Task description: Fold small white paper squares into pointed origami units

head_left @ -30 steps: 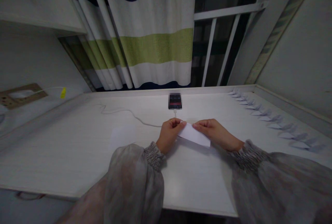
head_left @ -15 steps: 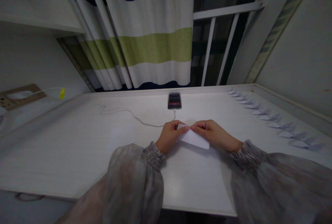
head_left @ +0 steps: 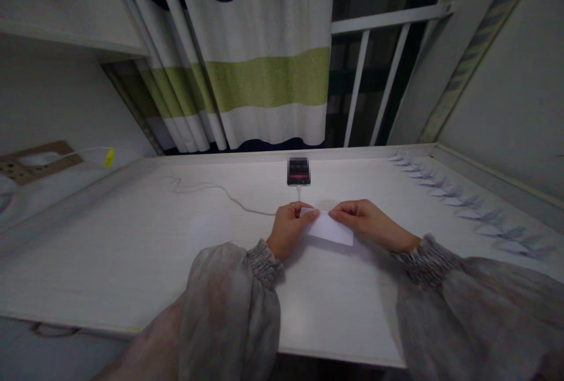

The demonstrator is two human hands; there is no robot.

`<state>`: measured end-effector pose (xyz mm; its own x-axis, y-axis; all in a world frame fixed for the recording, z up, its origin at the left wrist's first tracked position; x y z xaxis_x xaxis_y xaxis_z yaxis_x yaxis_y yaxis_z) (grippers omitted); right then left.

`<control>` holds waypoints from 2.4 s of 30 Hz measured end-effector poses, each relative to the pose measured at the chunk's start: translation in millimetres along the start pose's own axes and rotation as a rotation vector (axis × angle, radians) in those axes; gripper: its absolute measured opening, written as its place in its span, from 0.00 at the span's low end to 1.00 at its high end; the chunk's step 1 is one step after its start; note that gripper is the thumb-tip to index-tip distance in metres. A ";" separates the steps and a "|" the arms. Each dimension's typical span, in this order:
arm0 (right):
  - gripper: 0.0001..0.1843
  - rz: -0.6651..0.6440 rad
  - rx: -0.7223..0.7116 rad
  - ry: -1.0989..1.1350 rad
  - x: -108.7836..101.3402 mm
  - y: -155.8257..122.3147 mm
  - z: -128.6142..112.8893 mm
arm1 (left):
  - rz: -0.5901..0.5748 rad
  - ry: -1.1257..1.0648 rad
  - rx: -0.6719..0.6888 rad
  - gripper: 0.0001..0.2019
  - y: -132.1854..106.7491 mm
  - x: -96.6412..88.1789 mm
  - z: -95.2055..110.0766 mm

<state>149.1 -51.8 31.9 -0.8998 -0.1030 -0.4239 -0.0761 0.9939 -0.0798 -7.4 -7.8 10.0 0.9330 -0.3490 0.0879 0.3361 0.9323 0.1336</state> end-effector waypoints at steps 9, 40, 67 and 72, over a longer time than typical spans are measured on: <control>0.13 0.038 -0.030 0.060 -17.4 0.6 -3.2 | 0.117 -0.039 0.016 0.11 8.2 -8.5 -4.1; 0.13 0.091 -0.175 -0.204 6.9 -3.5 -2.1 | -0.208 0.153 0.016 0.08 0.8 -2.2 3.5; 0.11 0.088 0.036 0.135 -23.0 -1.6 -1.8 | -0.121 -0.014 0.030 0.13 9.9 -8.1 3.5; 0.10 0.035 -0.001 0.045 -7.7 -2.4 -4.7 | -0.359 -0.013 -0.091 0.13 -2.0 3.5 1.2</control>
<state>154.1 -53.2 39.5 -0.9203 -0.0665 -0.3854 -0.0448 0.9969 -0.0651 -4.9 -11.0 11.3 0.7523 -0.6557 0.0643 0.6520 0.7550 0.0699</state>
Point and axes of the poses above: each hand's wrist, its own y-axis towards the middle knuckle, its own x-axis out of the palm, z = x × y, the point moved 1 cm from there along y, towards the middle knuckle, and after that the axes turned 5 degrees about x, right-handed, at the moved point
